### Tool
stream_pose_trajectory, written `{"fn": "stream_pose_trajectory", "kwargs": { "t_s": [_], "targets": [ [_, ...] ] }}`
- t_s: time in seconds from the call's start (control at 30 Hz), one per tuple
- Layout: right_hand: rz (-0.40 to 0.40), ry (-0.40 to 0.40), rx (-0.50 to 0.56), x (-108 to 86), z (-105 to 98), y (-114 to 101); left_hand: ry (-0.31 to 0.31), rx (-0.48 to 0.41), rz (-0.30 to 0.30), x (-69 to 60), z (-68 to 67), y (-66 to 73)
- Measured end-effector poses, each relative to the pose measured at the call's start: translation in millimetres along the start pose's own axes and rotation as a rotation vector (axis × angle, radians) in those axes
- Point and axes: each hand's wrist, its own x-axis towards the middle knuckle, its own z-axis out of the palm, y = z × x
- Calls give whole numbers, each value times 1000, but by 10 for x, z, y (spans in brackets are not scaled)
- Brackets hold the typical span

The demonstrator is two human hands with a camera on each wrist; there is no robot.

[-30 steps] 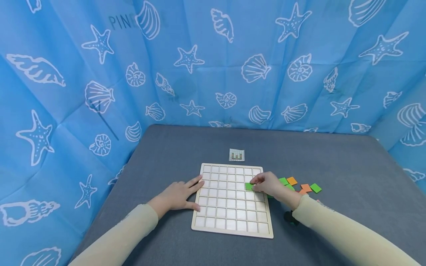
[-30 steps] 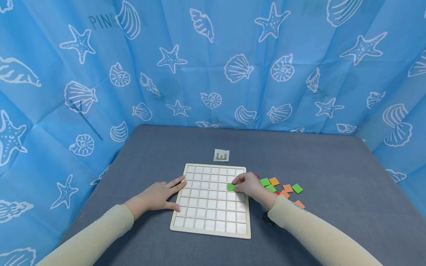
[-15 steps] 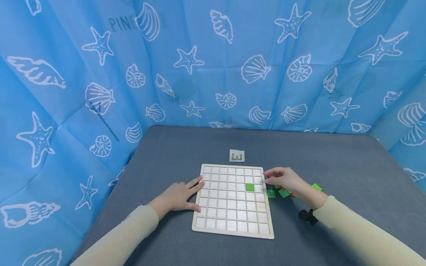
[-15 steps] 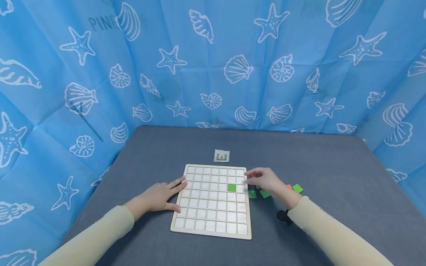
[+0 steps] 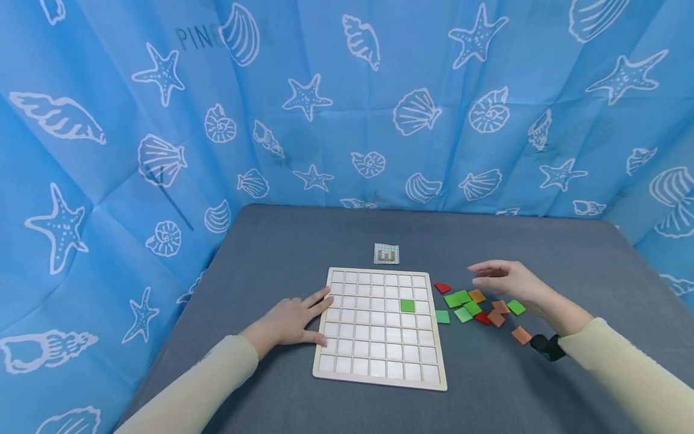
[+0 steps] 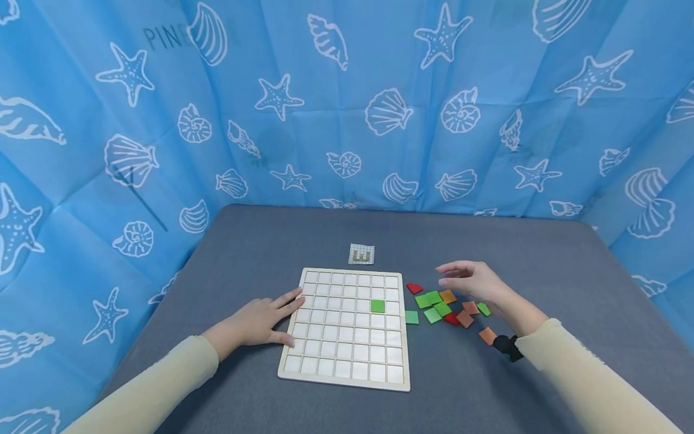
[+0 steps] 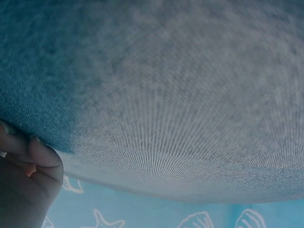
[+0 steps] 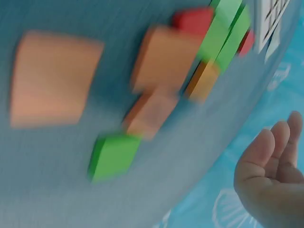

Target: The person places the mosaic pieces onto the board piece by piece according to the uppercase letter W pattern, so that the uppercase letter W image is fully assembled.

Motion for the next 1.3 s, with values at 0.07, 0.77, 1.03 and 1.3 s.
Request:
{"fn": "stream_pose_trajectory", "kwargs": {
  "t_s": [0.07, 0.77, 1.03, 1.3],
  "targets": [
    [-31, -14, -31, -11, -78, 42, -1, -6, 1, 1, -3, 2],
    [-88, -321, -261, 337, -288, 588, -2, -7, 12, 0, -9, 5],
    [-66, -248, -278, 359, -220, 568, -8, -10, 9, 2, -2, -2],
    [-50, -218, -246, 371, -193, 527, -14, -3, 2, -16, -20, 13]
  ]
}}
